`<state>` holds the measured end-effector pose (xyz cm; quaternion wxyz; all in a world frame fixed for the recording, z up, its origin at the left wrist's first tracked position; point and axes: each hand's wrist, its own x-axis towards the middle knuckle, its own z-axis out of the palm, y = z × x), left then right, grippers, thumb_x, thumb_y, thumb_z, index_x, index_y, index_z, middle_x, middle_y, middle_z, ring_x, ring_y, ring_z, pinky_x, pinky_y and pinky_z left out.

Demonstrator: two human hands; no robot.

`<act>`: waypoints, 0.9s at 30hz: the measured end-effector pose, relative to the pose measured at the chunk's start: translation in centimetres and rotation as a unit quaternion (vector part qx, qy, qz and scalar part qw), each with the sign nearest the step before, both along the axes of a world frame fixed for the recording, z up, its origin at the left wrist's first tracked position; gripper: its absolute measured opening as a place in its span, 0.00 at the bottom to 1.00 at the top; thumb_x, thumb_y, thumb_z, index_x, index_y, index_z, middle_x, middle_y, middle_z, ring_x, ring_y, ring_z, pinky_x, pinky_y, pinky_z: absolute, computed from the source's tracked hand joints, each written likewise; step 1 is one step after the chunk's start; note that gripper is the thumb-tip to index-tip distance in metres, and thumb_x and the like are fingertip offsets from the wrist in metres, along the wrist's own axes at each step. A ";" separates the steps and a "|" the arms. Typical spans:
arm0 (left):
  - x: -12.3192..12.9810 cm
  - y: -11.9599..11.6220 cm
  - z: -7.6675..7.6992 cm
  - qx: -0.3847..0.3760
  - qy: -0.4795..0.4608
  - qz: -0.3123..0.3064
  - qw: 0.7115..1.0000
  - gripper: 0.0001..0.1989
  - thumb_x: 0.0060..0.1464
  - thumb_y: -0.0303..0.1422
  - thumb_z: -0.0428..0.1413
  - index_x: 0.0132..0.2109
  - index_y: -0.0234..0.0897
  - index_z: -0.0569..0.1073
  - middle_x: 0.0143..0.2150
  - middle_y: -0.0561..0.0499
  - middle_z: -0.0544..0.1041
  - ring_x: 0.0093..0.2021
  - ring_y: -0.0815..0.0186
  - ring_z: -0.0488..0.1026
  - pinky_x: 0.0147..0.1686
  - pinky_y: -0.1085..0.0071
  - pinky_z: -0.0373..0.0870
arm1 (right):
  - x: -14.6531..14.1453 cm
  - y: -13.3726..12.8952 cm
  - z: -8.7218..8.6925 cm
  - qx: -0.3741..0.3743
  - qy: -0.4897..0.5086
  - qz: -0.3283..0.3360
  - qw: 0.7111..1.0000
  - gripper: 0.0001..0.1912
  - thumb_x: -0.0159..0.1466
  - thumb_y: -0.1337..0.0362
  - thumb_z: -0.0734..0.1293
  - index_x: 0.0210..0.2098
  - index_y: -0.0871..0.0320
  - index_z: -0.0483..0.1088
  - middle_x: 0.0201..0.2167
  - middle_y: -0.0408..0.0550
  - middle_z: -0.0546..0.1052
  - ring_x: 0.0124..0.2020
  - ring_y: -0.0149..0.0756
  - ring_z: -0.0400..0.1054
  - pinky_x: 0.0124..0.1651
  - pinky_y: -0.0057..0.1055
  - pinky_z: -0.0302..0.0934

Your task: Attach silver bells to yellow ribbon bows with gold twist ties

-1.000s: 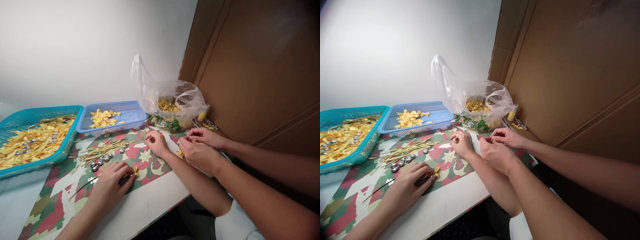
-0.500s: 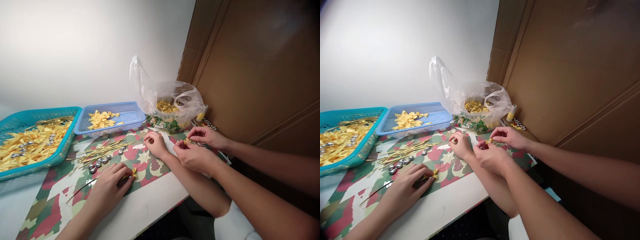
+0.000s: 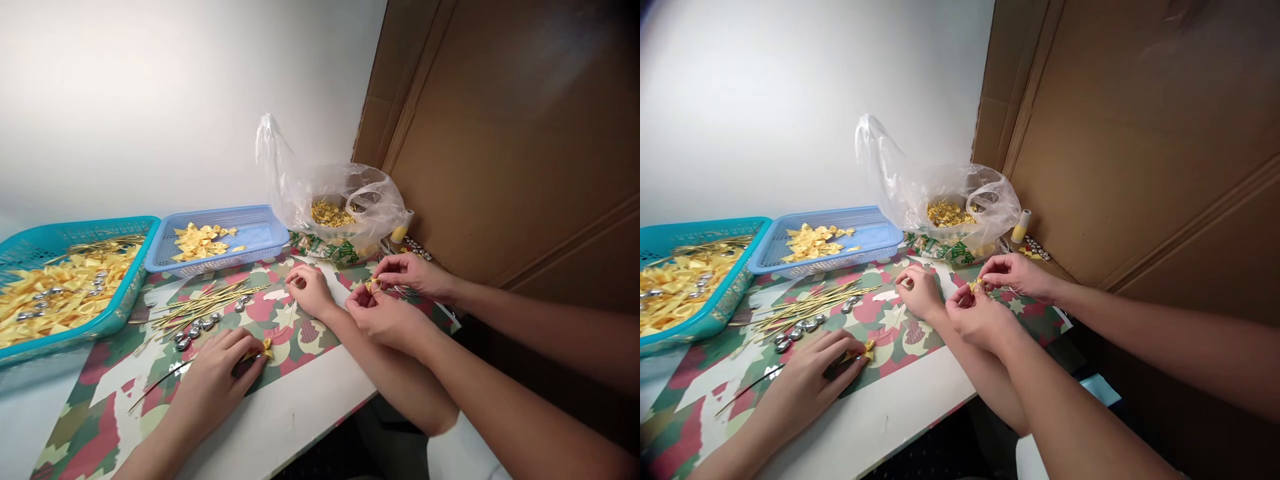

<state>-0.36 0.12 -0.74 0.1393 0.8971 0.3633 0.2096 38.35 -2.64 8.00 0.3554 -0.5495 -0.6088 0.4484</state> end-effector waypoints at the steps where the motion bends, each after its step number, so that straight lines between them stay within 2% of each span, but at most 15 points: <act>1: 0.0 0.0 0.0 -0.001 0.002 0.001 1.000 0.10 0.61 0.38 0.51 0.35 0.41 0.73 0.34 0.51 0.76 0.34 0.62 0.71 0.33 0.68 0.66 | 0.0 0.1 0.0 0.006 -0.008 -0.007 1.000 0.02 0.58 0.62 0.71 0.32 0.50 0.78 0.31 0.43 0.79 0.34 0.39 0.74 0.38 0.37 0.68; 6: 0.0 0.1 -0.1 -0.004 0.006 0.004 1.000 0.11 0.61 0.39 0.50 0.35 0.41 0.74 0.35 0.50 0.76 0.35 0.62 0.71 0.34 0.67 0.67 | 1.3 -0.3 0.0 0.024 -0.047 -0.027 0.998 0.02 0.56 0.61 0.72 0.31 0.49 0.78 0.30 0.41 0.79 0.32 0.38 0.73 0.35 0.36 0.66; 9: 0.1 0.0 0.0 -0.002 0.003 0.005 1.000 0.11 0.61 0.39 0.50 0.35 0.41 0.74 0.35 0.50 0.77 0.34 0.62 0.71 0.34 0.67 0.67 | -0.2 -0.3 -0.9 0.039 -0.040 -0.045 0.997 0.03 0.56 0.62 0.71 0.32 0.49 0.77 0.29 0.41 0.79 0.30 0.37 0.72 0.32 0.34 0.65; 10: 0.1 0.0 0.1 0.000 0.002 0.005 1.000 0.11 0.61 0.39 0.50 0.35 0.41 0.74 0.35 0.50 0.77 0.34 0.62 0.71 0.33 0.67 0.67 | -1.6 0.1 -1.5 0.050 -0.040 -0.048 0.997 0.02 0.57 0.63 0.70 0.31 0.50 0.76 0.28 0.41 0.79 0.30 0.37 0.71 0.31 0.33 0.65; 11: 0.2 0.0 0.1 0.001 0.001 0.005 1.000 0.11 0.60 0.39 0.50 0.34 0.41 0.74 0.35 0.50 0.77 0.34 0.62 0.71 0.33 0.67 0.67 | -3.6 0.8 -2.3 0.126 -0.033 -0.110 0.985 0.04 0.58 0.65 0.68 0.27 0.51 0.74 0.24 0.41 0.76 0.28 0.35 0.69 0.30 0.32 0.63; 12: 0.2 0.0 0.2 0.003 0.001 0.005 1.000 0.11 0.60 0.39 0.50 0.34 0.41 0.74 0.34 0.50 0.77 0.33 0.62 0.71 0.33 0.67 0.67 | -6.0 1.7 -3.3 0.146 -0.031 -0.118 0.982 0.05 0.58 0.66 0.66 0.27 0.52 0.73 0.25 0.41 0.76 0.29 0.35 0.68 0.32 0.32 0.64; 15: 0.3 0.0 0.3 0.004 0.000 0.002 1.000 0.11 0.60 0.39 0.51 0.34 0.41 0.74 0.34 0.50 0.77 0.33 0.62 0.72 0.32 0.67 0.67 | -13.2 5.3 -6.7 0.160 -0.032 -0.110 0.980 0.05 0.56 0.71 0.66 0.27 0.54 0.72 0.33 0.43 0.77 0.33 0.35 0.69 0.36 0.32 0.66; 18: 0.2 0.0 0.4 0.005 -0.003 0.002 1.000 0.11 0.60 0.39 0.51 0.34 0.41 0.74 0.34 0.50 0.77 0.33 0.62 0.72 0.33 0.67 0.67 | -17.0 8.2 -9.3 0.173 -0.036 -0.123 0.977 0.06 0.54 0.73 0.65 0.25 0.56 0.69 0.36 0.45 0.75 0.31 0.33 0.67 0.37 0.31 0.67; 21: 0.1 0.0 0.2 0.000 -0.004 0.004 1.000 0.10 0.60 0.38 0.51 0.34 0.42 0.74 0.35 0.50 0.77 0.34 0.61 0.72 0.33 0.67 0.67 | -17.2 9.0 -10.3 0.185 -0.036 -0.128 0.974 0.06 0.54 0.73 0.65 0.25 0.56 0.69 0.35 0.46 0.75 0.31 0.33 0.67 0.37 0.31 0.67; 27: 0.1 0.0 0.1 -0.002 -0.003 0.002 1.000 0.09 0.60 0.38 0.51 0.35 0.42 0.74 0.35 0.50 0.77 0.34 0.61 0.72 0.33 0.67 0.66 | -16.4 8.7 -10.4 0.200 -0.033 -0.129 0.971 0.06 0.54 0.73 0.66 0.26 0.56 0.70 0.35 0.45 0.75 0.30 0.32 0.67 0.36 0.29 0.66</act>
